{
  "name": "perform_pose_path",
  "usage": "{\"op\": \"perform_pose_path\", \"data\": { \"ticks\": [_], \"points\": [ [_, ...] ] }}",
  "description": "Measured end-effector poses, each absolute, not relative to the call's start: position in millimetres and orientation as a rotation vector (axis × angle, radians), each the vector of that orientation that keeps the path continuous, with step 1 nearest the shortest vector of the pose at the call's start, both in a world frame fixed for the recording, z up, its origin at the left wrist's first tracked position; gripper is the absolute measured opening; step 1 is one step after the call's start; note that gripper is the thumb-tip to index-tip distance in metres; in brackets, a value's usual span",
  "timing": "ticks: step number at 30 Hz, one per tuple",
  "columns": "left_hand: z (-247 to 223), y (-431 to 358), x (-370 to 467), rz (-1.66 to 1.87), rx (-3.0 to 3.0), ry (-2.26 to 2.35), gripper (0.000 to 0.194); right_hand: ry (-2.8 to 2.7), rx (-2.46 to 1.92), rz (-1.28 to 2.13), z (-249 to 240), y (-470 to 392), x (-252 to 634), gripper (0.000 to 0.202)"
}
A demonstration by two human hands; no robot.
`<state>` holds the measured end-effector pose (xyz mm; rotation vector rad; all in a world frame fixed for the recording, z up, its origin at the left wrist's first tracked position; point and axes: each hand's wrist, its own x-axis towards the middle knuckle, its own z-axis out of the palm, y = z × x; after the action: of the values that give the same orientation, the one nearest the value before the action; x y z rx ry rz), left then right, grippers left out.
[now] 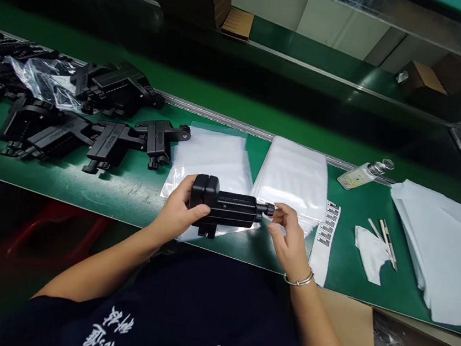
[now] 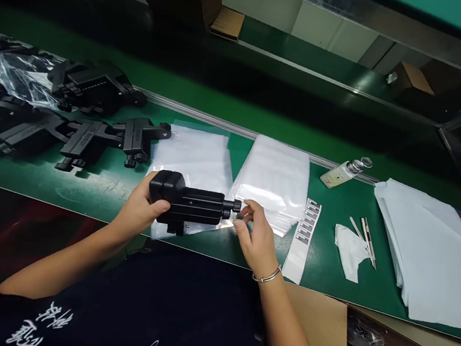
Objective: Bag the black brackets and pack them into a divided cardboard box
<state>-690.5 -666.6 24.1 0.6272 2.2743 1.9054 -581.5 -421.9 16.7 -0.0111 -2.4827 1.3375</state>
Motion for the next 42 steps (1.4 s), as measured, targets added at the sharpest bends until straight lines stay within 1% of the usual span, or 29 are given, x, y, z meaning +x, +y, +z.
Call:
{"op": "perform_pose_path", "data": {
  "ticks": [2,3,5,7,11,15,18,20,22,24,28,31,33,35,39,42],
  "points": [
    [22,-664,-693,1.942,0.589,2.168,0.063,-2.446,0.127,1.146,17,-420,-581,0.031],
    [21,-663,-693,1.939,0.576,2.133,0.062,-2.427,0.181,1.097,18,-419,-581,0.028],
    [19,-661,-693,1.93,0.55,2.099,0.062,-2.401,0.213,1.064,18,-417,-581,0.022],
    [18,-659,-691,1.934,0.516,2.086,0.063,-2.402,0.187,1.081,19,-416,-583,0.021],
    [18,-655,-689,1.982,0.459,2.028,0.062,-2.379,0.085,1.236,16,-414,-583,0.024],
    [19,-648,-689,2.055,0.384,1.943,0.056,-2.219,-0.036,1.621,4,-417,-582,0.035],
    [17,-641,-689,2.037,0.391,1.999,0.052,-2.119,-0.092,1.855,-8,-426,-587,0.027],
    [15,-637,-688,1.989,0.485,2.099,0.054,-1.977,-0.24,1.935,-14,-432,-592,0.023],
    [15,-633,-687,1.952,0.614,2.171,0.06,-1.835,-0.394,1.972,-17,-435,-598,0.027],
    [15,-630,-687,1.935,0.686,2.193,0.065,-1.801,-0.453,1.969,-18,-435,-603,0.032],
    [15,-629,-690,1.973,0.543,2.134,0.061,-1.838,-0.345,1.925,-19,-430,-607,0.028],
    [14,-631,-691,1.981,0.602,2.13,0.064,-1.788,-0.354,1.939,-20,-429,-611,0.027],
    [14,-632,-691,1.982,0.696,2.148,0.068,-1.816,-0.404,1.912,-21,-430,-613,0.032],
    [14,-633,-693,1.993,0.695,2.154,0.067,-1.887,-0.407,1.882,-20,-432,-616,0.035],
    [11,-637,-694,2.0,0.592,2.153,0.062,-1.874,-0.337,1.971,-21,-436,-621,0.032],
    [9,-638,-691,2.007,0.698,2.141,0.066,-1.776,-0.456,1.991,-26,-437,-625,0.033]
  ]
}}
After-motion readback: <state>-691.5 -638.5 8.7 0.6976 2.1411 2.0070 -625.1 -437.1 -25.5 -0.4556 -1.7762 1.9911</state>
